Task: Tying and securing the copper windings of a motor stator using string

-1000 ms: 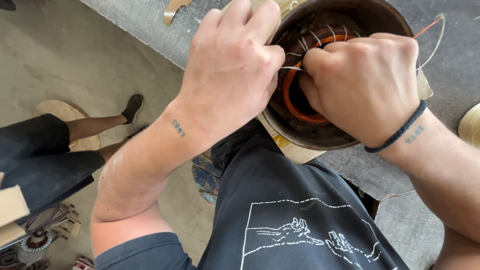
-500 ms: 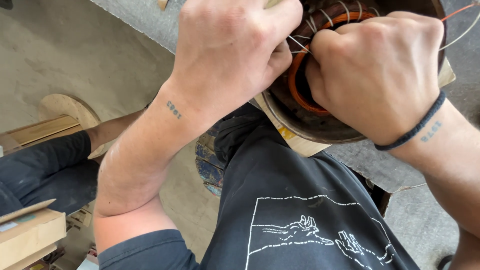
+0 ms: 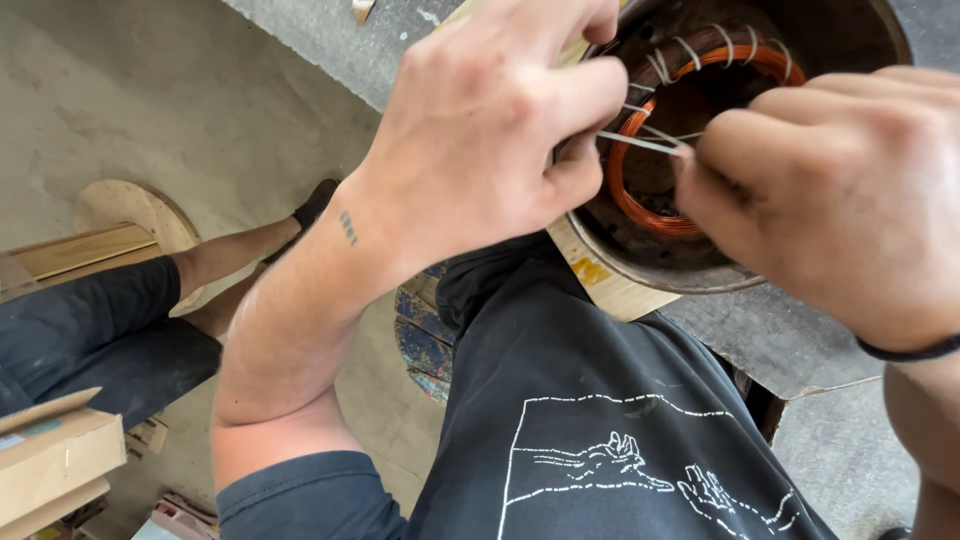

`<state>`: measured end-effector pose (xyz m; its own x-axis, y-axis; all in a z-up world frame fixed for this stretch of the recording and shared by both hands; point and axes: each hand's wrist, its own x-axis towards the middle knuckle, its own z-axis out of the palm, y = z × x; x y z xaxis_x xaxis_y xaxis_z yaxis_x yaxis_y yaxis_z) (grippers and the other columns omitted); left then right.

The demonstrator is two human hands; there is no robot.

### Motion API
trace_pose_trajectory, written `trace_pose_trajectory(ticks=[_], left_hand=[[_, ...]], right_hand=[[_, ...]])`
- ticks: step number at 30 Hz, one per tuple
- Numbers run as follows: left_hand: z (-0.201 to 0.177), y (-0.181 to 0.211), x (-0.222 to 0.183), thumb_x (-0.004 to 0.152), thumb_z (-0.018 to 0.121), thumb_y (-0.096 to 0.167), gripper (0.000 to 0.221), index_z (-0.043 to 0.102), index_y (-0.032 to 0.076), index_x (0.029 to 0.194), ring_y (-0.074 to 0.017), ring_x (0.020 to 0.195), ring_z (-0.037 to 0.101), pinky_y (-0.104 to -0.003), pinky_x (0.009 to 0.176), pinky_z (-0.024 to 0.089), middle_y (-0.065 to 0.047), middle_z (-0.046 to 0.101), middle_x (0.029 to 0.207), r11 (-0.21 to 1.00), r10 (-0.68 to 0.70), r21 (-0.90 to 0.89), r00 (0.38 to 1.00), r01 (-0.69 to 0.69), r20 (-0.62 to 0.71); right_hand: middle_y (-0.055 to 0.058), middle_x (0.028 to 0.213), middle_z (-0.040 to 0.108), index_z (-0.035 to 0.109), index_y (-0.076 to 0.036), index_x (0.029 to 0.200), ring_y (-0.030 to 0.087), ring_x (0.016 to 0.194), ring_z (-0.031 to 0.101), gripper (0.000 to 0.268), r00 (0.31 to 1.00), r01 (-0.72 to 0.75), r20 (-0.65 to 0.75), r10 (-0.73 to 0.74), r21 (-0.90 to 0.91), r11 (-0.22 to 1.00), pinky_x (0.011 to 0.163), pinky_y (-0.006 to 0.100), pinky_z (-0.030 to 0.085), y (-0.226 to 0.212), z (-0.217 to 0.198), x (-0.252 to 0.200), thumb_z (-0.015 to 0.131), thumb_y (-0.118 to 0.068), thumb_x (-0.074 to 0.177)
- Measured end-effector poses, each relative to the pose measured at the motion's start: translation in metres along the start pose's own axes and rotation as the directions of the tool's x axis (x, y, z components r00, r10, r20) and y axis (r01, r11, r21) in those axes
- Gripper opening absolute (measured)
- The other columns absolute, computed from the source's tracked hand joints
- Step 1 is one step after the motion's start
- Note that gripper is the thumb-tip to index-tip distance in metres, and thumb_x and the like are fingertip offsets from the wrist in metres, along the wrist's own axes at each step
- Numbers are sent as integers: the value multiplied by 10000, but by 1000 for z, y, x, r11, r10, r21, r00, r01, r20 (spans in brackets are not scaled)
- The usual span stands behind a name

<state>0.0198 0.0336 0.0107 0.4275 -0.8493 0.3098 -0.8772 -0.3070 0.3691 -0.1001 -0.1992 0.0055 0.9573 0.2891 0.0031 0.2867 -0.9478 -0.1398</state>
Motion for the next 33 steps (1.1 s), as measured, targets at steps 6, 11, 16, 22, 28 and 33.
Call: trace_pose_trajectory(ticks=[6,11,16,22,28,33], left_hand=[[-7,0,-5,820,667,44,144,528,80,807,-273,889,583,-378,550,385,-60,572,1162,997,-4,74,999,6,-33],[-8,-2,-9,878,672,29,90,600,82,872,-225,809,565,-365,576,406,-70,562,1181,998,-47,-47,998,44,-52],[-8,-2,-13,893,669,-18,111,639,86,866,-220,817,651,-314,644,431,-87,602,1150,963,-136,-247,983,104,-119],[-8,-6,-18,915,614,-60,94,660,7,869,-246,852,615,-342,775,570,-196,583,1100,923,-117,-383,975,36,-190],[-3,-5,-21,930,739,80,71,690,111,891,-214,834,712,-329,680,520,-123,625,1241,995,-83,-68,992,76,-98],[3,1,-17,1001,620,75,84,703,86,1009,-359,1129,630,-455,954,548,-177,555,1400,993,30,-117,1000,-29,3]], right_hand=[[-147,788,668,696,-374,997,124,793,739,436,986,4,161,47,-301,954,612,299,504,-2,-5,-4,504,-739,1140],[-144,748,658,676,-359,1060,159,700,703,347,976,-75,179,123,-255,964,594,365,480,12,-3,-12,565,-683,1119],[-185,807,631,705,-391,1575,116,745,702,612,998,-66,-33,58,-444,894,723,304,484,27,1,-22,666,-768,1095],[-77,706,442,459,-319,805,142,695,584,577,996,-35,-91,-12,-500,865,639,274,389,22,-1,-17,757,-243,1294],[-91,815,589,593,-303,995,196,738,620,395,995,-56,-95,23,-367,928,763,362,448,30,-5,-41,687,-474,1339],[47,726,576,685,-93,972,298,620,480,251,979,-109,-166,122,84,990,702,429,411,28,-1,-70,796,-165,1186]])
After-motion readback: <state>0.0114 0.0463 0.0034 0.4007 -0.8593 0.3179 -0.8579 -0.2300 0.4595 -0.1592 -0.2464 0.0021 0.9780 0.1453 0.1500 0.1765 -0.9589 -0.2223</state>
